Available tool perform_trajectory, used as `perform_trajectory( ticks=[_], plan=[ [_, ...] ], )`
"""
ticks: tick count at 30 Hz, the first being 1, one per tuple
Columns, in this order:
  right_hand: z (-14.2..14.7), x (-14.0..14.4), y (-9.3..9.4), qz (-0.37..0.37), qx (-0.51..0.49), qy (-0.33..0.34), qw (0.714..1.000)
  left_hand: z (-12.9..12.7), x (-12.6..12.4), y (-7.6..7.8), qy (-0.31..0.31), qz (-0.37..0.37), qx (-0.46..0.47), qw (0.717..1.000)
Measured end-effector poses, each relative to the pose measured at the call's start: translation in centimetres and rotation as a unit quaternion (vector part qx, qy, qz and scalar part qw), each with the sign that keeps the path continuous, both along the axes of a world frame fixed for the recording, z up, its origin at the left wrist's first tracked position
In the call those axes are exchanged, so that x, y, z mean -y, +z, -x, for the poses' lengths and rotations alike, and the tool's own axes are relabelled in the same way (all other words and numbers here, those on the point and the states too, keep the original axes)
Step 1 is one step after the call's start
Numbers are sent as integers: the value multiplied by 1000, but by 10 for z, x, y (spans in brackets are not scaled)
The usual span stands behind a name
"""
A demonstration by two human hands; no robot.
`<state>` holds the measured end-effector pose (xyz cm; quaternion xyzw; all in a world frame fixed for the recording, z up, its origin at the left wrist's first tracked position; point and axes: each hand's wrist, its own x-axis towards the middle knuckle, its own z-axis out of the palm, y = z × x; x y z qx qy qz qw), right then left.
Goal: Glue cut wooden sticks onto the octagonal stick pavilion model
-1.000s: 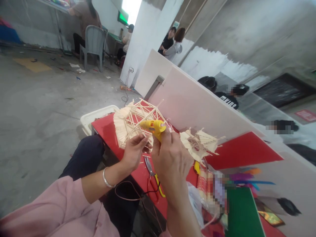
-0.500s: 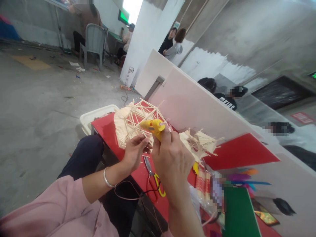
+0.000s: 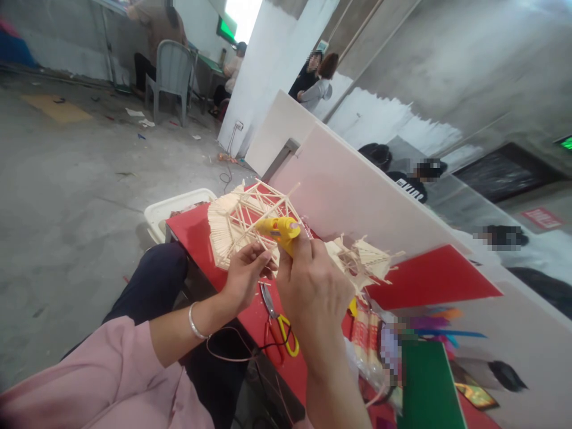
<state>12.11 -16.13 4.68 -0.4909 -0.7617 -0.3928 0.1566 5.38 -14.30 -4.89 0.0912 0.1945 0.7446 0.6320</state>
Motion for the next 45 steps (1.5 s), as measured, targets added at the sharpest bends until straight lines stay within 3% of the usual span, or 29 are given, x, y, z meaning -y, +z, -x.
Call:
perform_trajectory(
  ticks=[36, 45],
  plan=[
    [-1, -1, -2, -46, 38, 25, 998, 1, 1, 0, -5, 7, -11, 1000],
    [-3, -2, -1, -32, 20, 6, 999, -1, 0, -3, -4, 4, -26, 1000]
  ],
)
